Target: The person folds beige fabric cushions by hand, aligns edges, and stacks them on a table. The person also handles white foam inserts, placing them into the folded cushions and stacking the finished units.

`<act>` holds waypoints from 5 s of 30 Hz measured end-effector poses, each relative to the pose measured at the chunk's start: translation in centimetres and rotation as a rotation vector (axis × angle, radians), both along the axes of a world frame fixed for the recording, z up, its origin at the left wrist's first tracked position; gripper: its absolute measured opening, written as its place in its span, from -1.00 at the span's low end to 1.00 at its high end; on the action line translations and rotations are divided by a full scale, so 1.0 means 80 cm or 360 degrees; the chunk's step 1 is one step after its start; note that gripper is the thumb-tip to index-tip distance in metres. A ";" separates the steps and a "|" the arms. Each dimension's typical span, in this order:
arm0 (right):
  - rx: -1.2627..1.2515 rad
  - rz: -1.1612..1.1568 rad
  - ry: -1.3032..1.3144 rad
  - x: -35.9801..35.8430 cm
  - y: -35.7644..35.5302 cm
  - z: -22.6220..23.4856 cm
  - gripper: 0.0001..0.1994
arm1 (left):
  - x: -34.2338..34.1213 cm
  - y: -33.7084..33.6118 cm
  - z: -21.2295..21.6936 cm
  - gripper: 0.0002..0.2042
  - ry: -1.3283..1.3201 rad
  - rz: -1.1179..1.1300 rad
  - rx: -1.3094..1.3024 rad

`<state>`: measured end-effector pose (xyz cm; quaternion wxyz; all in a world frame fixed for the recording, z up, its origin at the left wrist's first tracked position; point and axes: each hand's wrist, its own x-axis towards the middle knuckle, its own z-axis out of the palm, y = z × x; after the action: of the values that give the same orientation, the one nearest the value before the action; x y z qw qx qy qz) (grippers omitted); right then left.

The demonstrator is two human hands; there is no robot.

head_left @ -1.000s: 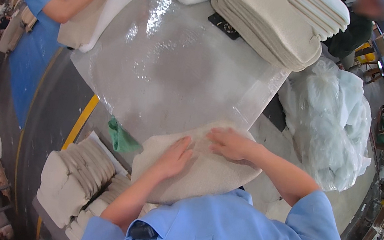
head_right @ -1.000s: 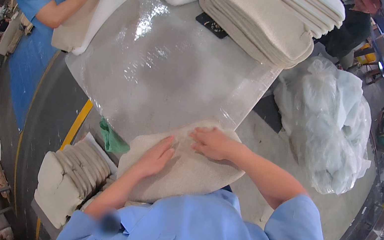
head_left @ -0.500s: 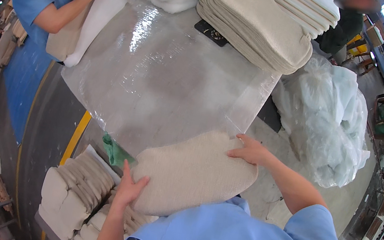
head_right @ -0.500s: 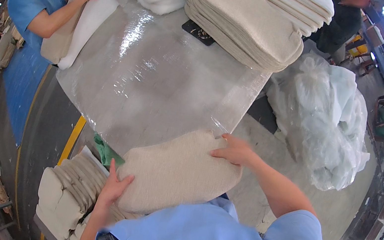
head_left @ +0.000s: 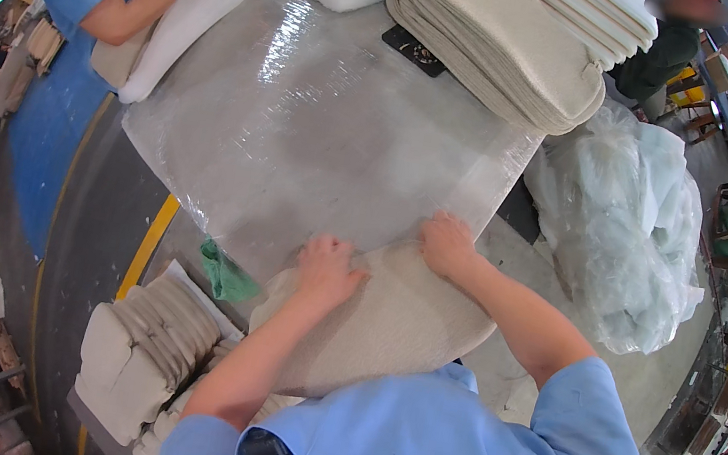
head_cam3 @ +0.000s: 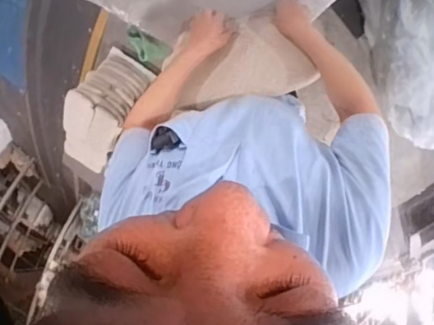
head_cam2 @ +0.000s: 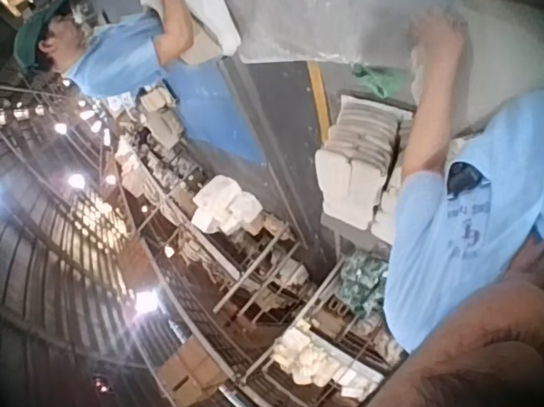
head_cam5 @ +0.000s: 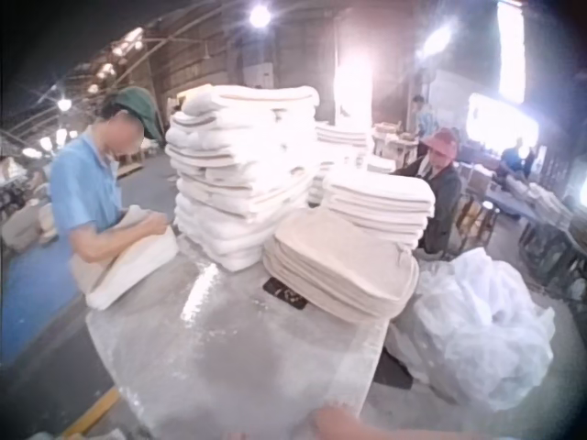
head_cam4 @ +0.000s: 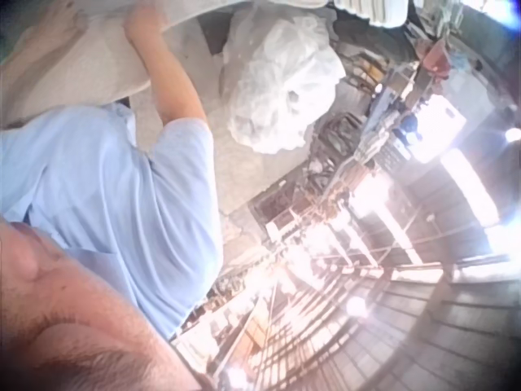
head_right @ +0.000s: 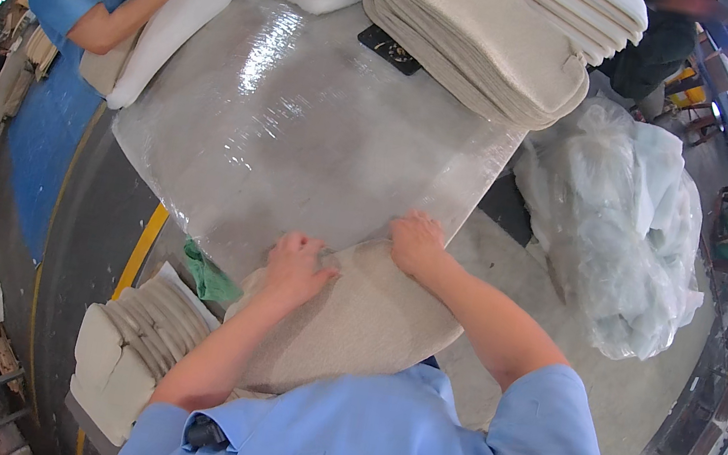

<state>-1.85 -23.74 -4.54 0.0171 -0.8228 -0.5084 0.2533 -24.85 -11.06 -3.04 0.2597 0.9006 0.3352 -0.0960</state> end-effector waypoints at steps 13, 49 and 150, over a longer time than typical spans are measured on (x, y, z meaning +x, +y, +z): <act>-0.0188 -0.0238 0.0431 -0.006 0.024 0.023 -0.79 | 0.056 -0.010 -0.033 -0.69 -0.0170 0.0108 -0.0083; 0.0006 -0.0422 0.0566 -0.027 0.048 0.008 -0.64 | 0.019 0.092 -0.023 -0.56 0.0328 -0.0127 -0.0465; -0.0333 0.0952 0.0809 -0.023 -0.026 0.073 -0.29 | -0.131 0.037 0.031 -0.26 0.0109 -0.0537 -0.0291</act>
<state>-3.67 -25.82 1.26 -0.0159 -0.5470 -0.6764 0.4929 -35.34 -8.10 -0.54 0.3090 0.9129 0.1780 -0.1989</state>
